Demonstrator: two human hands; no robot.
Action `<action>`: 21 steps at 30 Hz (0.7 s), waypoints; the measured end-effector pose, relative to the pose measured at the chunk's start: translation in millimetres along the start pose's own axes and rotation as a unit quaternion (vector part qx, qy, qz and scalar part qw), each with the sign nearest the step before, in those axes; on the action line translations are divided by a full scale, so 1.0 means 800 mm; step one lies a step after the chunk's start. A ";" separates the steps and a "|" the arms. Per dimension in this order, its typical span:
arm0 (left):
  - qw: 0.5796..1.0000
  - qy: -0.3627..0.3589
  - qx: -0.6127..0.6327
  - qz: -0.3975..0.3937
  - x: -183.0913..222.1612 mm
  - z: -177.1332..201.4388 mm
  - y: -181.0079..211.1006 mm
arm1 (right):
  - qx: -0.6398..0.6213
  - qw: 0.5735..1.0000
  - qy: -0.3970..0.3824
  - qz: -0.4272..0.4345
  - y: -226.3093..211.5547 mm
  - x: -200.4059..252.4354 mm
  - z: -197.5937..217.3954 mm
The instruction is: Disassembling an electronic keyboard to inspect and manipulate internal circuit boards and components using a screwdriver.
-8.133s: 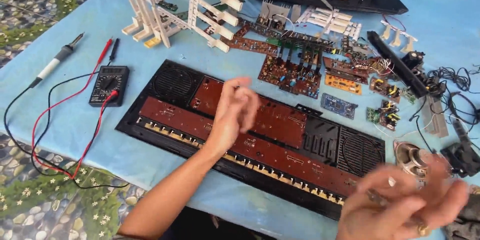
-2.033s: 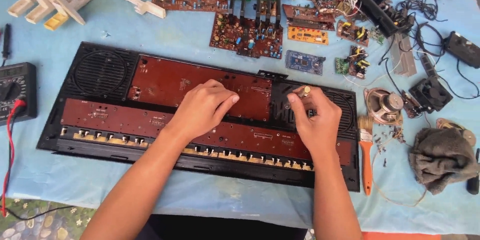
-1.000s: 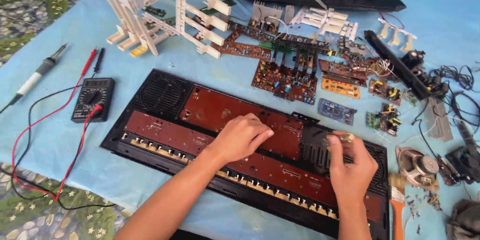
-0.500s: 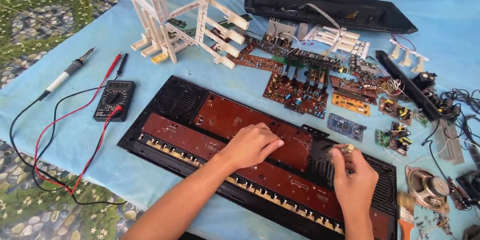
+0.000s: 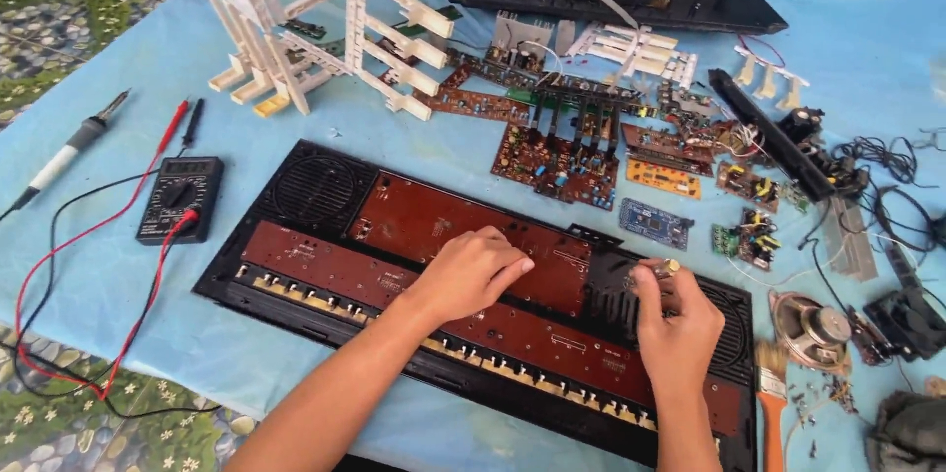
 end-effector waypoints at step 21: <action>1.000 -0.010 0.004 0.023 0.001 0.003 0.004 | -0.009 0.999 0.030 0.027 0.000 0.000 0.004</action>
Point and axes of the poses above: each hand's wrist, its own x-axis away from the middle knuckle, its own z-axis out of the back of the hand, y = z × x, the point moved 3 cm from there along -x, towards the middle knuckle, and after that the axes turned 1 degree about -x, right-handed, at the moved point
